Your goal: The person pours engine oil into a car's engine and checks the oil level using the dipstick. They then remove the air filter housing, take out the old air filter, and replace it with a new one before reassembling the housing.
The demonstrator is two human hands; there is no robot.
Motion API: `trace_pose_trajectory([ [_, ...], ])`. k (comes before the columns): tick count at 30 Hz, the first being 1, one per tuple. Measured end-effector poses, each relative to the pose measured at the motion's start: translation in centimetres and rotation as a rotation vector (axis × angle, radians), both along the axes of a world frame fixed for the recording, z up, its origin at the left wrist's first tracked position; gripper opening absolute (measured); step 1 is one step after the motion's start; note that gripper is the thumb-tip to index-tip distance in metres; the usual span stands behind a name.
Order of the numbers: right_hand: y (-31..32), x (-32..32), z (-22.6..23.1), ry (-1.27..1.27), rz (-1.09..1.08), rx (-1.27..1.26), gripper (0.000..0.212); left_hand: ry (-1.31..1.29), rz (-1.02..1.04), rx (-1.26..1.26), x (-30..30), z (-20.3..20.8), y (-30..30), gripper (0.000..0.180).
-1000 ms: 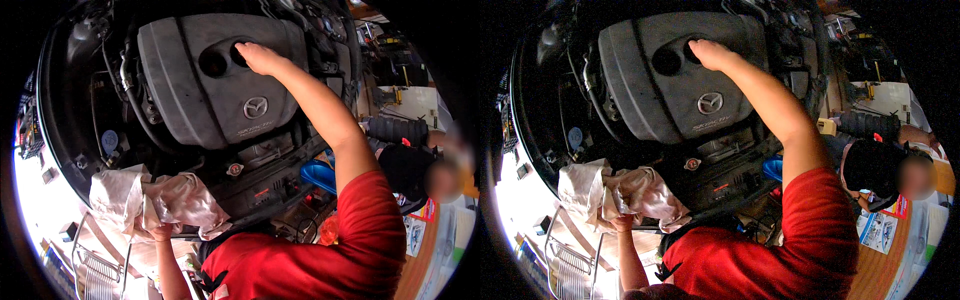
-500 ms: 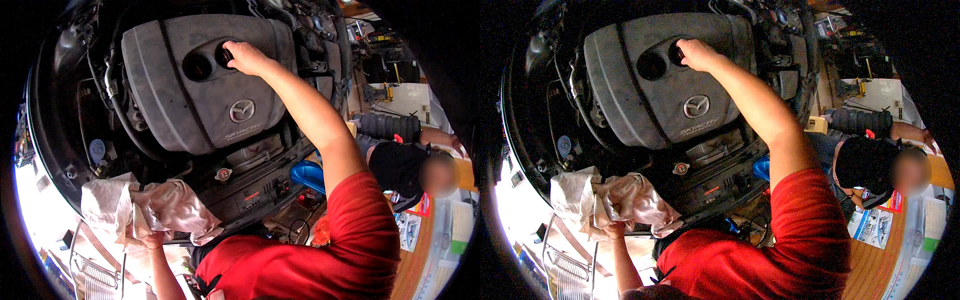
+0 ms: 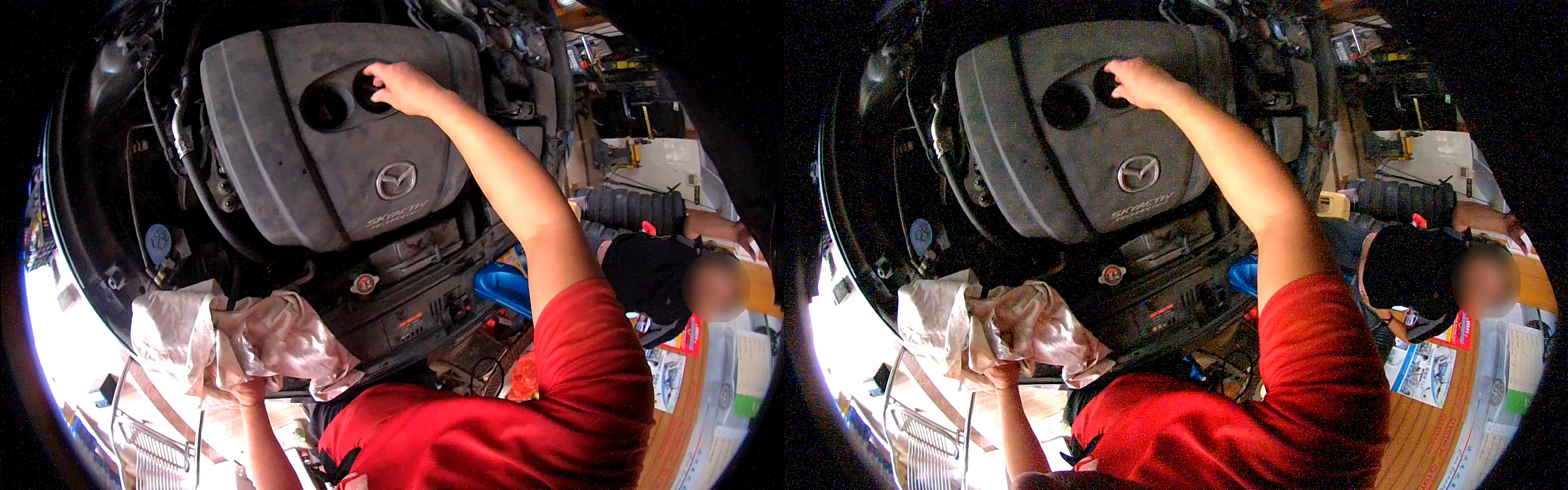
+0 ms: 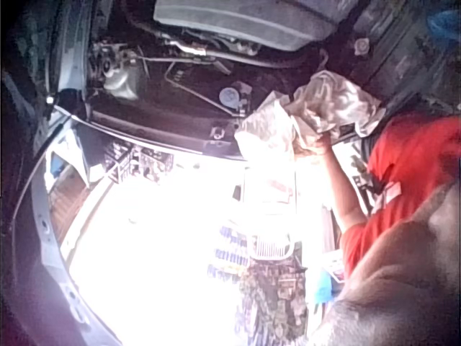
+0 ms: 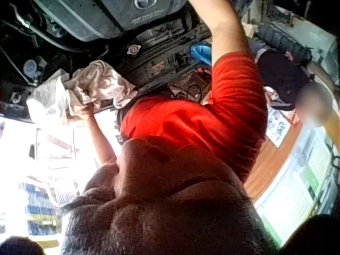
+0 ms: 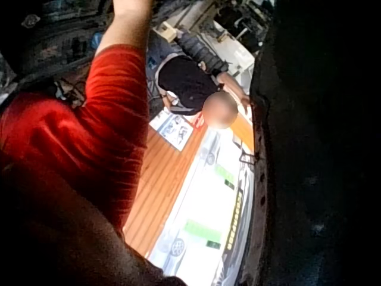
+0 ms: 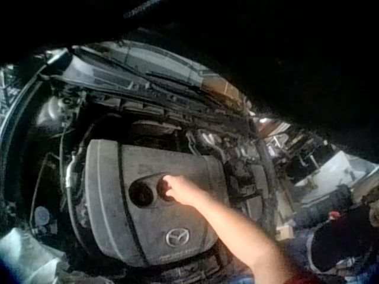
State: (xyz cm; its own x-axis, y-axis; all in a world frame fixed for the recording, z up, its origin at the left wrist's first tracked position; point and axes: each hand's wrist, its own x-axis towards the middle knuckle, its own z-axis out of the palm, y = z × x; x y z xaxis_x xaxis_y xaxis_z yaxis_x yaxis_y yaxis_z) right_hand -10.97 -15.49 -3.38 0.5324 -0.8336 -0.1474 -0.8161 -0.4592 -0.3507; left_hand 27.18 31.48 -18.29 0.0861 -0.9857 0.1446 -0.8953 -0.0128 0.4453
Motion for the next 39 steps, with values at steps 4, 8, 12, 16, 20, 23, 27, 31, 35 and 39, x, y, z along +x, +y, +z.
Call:
trace_pose_trajectory([
  [4,-0.3,1.0,-0.5,0.363,-0.016,-0.011,0.031,-0.054,-0.040,-0.036,0.1,-0.1,0.2,0.059],
  [8,-0.9,1.6,-1.6,0.458,0.085,-0.198,0.012,-0.086,-0.036,-0.035,0.4,-0.8,0.4,0.058],
  [12,-1.7,2.4,-2.2,0.467,0.011,-0.181,0.011,-0.107,-0.029,-0.005,1.0,-2.8,1.9,0.058],
  [16,-1.8,2.3,-0.6,0.566,0.282,-0.169,0.008,-0.034,-0.037,-0.007,0.9,-2.4,1.4,0.059],
  [20,-1.3,1.7,-0.2,0.581,0.442,-0.179,0.014,-0.038,-0.009,-0.005,1.0,-2.8,1.8,0.061],
  [23,-0.4,1.6,0.3,0.500,0.433,-0.165,0.018,-0.019,0.005,-0.015,0.8,-2.9,2.1,0.064],
  [27,-1.2,-0.7,-0.7,0.133,0.339,-0.156,0.018,-0.020,-0.038,0.042,0.6,-2.2,1.3,0.066],
  [31,-1.3,1.6,-0.4,0.268,-0.149,-0.127,0.022,-0.206,-0.079,0.042,0.6,-1.4,0.8,0.067],
  [35,0.3,4.1,0.8,0.455,-0.369,0.051,0.035,-0.049,0.021,-0.057,0.4,-0.6,0.7,0.061],
  [39,-1.4,1.8,-1.8,0.433,-0.338,0.070,0.034,-0.016,0.019,-0.115,-0.1,-0.1,-0.1,0.061],
])
